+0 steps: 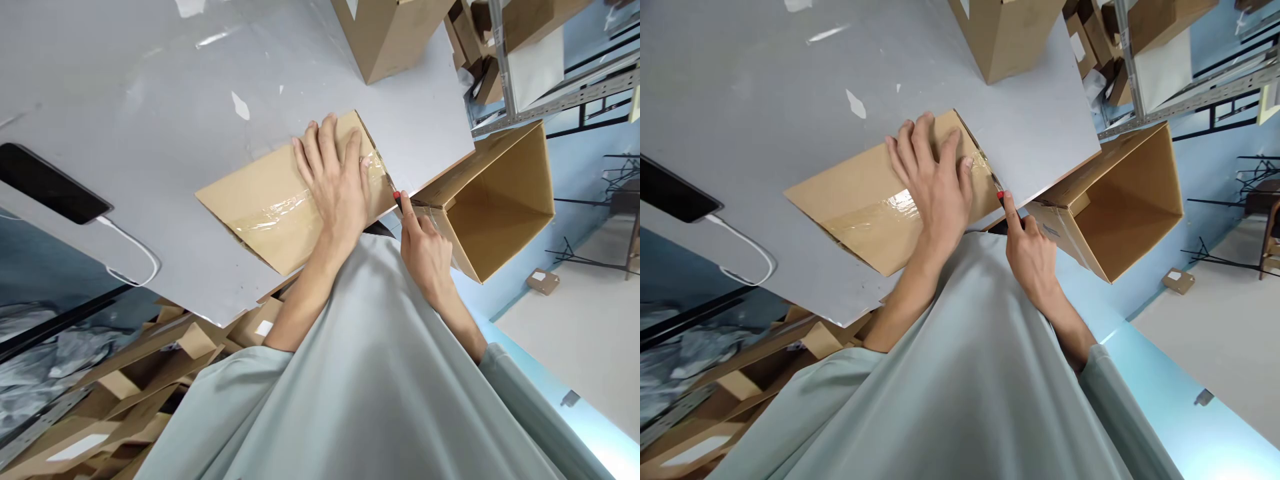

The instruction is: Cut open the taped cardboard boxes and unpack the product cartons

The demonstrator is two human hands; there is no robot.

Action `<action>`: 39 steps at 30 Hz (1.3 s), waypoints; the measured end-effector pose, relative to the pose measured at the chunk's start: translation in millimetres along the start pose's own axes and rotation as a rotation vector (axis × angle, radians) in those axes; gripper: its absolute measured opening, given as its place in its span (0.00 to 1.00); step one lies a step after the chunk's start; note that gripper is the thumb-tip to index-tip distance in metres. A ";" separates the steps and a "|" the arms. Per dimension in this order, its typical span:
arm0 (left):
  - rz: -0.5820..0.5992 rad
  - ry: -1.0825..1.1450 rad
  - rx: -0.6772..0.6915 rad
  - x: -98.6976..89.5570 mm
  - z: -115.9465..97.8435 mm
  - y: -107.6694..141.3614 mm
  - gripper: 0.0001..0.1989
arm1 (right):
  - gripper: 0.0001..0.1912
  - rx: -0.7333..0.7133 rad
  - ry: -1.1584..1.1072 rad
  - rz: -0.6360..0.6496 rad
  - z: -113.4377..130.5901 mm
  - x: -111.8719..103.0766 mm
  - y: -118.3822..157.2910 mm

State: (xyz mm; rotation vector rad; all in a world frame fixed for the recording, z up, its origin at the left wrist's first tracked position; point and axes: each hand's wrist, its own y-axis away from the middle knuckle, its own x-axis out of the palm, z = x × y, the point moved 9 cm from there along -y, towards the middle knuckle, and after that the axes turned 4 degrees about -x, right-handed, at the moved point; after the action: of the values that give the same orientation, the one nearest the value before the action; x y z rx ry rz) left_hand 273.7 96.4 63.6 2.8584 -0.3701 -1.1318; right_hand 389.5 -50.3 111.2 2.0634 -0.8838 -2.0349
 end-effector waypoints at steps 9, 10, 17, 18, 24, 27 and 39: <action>-0.036 0.005 0.074 19.2 14.4 -4.3 0.38 | 0.40 -0.025 -0.030 -0.051 -2.4 -8.1 8.5; -0.041 -0.027 0.065 19.4 15.5 -4.3 0.38 | 0.40 -0.029 -0.027 -0.048 -2.2 -9.3 7.9; 0.007 -0.085 0.065 4.2 2.1 7.1 0.27 | 0.42 -0.068 -0.066 -0.107 -1.1 -4.0 -6.1; 0.009 -0.103 0.051 0.9 0.2 7.5 0.26 | 0.42 -0.065 -0.072 -0.128 0.4 -2.5 -7.7; -0.084 -0.169 0.044 -11.9 -7.4 -1.4 0.25 | 0.39 -0.049 -0.216 -0.185 1.6 7.7 -23.0; -0.106 -0.116 0.072 -9.9 -4.3 -0.4 0.24 | 0.34 -0.112 -0.438 -0.200 -12.9 9.6 -30.6; -0.123 -0.059 0.066 -5.9 17.3 -1.2 0.30 | 0.31 -0.183 -0.785 -0.256 -24.5 44.7 -51.7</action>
State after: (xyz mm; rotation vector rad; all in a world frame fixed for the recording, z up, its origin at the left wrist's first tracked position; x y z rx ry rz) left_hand 258.0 99.7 54.7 2.9459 -0.2415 -1.2498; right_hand 426.2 -36.5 50.0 1.3142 -0.4744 -2.9984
